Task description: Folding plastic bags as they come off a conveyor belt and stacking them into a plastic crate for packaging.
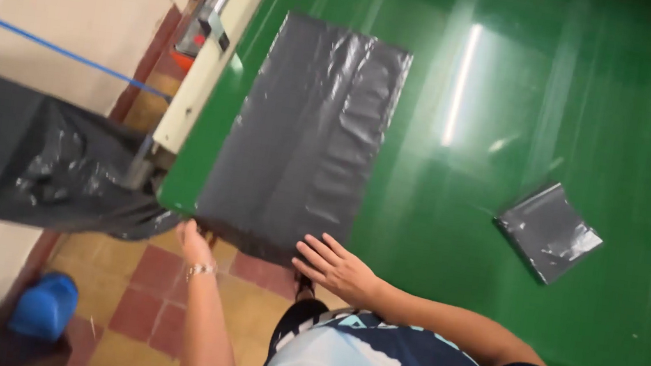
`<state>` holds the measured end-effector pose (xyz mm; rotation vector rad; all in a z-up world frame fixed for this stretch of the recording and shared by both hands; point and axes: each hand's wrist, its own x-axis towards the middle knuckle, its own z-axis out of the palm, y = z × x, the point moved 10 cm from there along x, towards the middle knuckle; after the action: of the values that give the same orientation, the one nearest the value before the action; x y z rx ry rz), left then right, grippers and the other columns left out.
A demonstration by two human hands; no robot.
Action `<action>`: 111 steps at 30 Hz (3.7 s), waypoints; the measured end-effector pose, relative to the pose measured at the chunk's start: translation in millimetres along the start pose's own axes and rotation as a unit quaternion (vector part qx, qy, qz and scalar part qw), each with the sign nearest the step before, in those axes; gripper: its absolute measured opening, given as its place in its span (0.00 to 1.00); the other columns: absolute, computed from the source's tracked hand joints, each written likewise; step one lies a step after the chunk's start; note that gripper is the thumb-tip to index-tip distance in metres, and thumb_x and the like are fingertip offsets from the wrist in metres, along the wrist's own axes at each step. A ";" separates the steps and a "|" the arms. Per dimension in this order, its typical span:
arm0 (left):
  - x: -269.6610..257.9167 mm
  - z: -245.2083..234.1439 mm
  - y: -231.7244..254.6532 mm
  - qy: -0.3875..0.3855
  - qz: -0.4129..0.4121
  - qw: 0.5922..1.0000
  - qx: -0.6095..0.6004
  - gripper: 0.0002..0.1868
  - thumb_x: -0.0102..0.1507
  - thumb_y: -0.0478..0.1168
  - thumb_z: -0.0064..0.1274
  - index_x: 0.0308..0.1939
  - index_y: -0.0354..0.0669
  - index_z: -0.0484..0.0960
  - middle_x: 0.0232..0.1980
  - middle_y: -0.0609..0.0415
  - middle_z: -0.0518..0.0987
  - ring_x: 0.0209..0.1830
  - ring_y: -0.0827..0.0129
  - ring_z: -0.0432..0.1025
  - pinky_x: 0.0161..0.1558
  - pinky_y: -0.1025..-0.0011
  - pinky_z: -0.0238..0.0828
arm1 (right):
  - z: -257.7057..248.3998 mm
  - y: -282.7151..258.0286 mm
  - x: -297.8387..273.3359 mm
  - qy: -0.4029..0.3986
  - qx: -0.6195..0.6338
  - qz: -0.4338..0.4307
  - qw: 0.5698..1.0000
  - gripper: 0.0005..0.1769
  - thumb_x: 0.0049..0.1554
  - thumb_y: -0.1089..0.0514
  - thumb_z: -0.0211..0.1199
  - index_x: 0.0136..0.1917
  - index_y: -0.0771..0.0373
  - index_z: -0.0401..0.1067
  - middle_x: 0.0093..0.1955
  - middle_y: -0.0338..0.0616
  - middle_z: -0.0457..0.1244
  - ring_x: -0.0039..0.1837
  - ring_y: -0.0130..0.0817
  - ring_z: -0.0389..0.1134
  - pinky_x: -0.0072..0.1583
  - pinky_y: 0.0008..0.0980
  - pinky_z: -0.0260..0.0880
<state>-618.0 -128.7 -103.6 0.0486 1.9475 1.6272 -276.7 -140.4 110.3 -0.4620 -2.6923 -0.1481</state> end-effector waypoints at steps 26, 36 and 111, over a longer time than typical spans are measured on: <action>-1.0 419.0 243.8 -0.365 0.524 0.749 0.177 0.08 0.61 0.44 0.62 0.42 0.53 0.82 0.43 0.62 0.80 0.46 0.65 0.75 0.50 0.68 0.72 | 42.3 423.6 -19.6 0.276 0.307 0.634 0.654 0.12 0.59 0.51 0.68 0.51 0.59 0.76 0.39 0.41 0.68 0.43 0.30 0.66 0.44 0.34 0.68; 11.8 470.7 196.2 -0.246 0.614 0.625 0.415 0.22 0.54 0.54 0.62 0.51 0.61 0.78 0.54 0.68 0.75 0.55 0.67 0.67 0.42 0.64 0.78 | 68.2 499.2 -21.7 0.097 0.161 0.680 0.708 0.27 0.61 0.39 0.59 0.62 0.61 0.72 0.58 0.53 0.67 0.64 0.50 0.66 0.66 0.45 0.64; -92.1 372.9 159.3 -0.403 0.605 0.422 0.542 0.46 0.61 0.71 0.39 0.76 0.50 0.56 0.82 0.55 0.49 0.83 0.56 0.38 0.68 0.28 0.42 | 82.1 310.3 71.2 -0.038 -0.086 0.423 0.901 0.50 0.56 0.26 0.50 0.76 0.64 0.57 0.77 0.60 0.52 0.80 0.57 0.47 0.77 0.54 0.42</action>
<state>-425.2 205.5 51.5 2.6287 1.5631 0.1033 -263.1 186.2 75.3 -1.6533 -2.2988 -0.1123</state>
